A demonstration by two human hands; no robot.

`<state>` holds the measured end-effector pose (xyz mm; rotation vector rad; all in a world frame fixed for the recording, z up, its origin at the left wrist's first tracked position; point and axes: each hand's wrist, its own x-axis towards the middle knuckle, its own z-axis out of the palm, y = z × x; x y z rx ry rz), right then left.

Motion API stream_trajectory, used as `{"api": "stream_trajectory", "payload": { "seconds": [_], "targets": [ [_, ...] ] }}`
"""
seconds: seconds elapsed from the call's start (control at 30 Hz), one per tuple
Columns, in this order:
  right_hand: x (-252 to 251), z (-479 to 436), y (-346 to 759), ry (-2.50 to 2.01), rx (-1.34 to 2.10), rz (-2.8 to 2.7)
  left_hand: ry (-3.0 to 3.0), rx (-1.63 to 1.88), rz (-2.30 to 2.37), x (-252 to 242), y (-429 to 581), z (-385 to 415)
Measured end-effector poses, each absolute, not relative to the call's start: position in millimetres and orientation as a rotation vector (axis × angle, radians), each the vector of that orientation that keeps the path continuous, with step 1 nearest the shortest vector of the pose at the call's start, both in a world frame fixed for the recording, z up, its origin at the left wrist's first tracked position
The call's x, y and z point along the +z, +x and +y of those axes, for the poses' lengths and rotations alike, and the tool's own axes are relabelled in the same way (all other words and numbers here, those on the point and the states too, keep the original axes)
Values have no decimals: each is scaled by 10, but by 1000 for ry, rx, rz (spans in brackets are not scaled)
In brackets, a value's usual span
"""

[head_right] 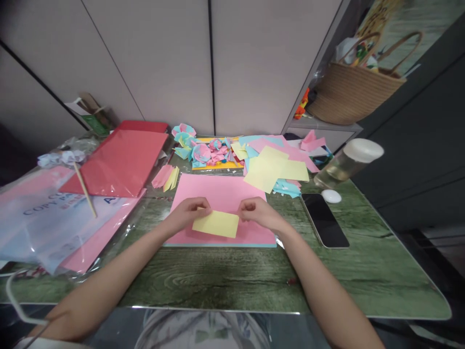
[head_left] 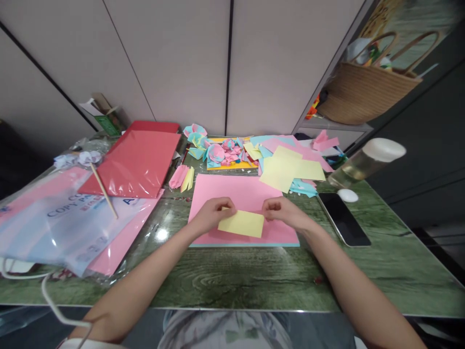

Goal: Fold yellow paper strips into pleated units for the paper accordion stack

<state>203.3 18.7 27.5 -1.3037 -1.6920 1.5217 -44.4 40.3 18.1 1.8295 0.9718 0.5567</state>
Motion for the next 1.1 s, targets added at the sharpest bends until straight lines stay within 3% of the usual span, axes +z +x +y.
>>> {"api": "stream_trajectory", "payload": {
  "seconds": [0.67,1.1],
  "targets": [
    [165,-7,1703,-1385,1198,-1884,1774,426,953,-35,-263,216],
    [246,33,1771,-1380,1164,-1902,1730,449,954,23,-291,264]
  ]
}}
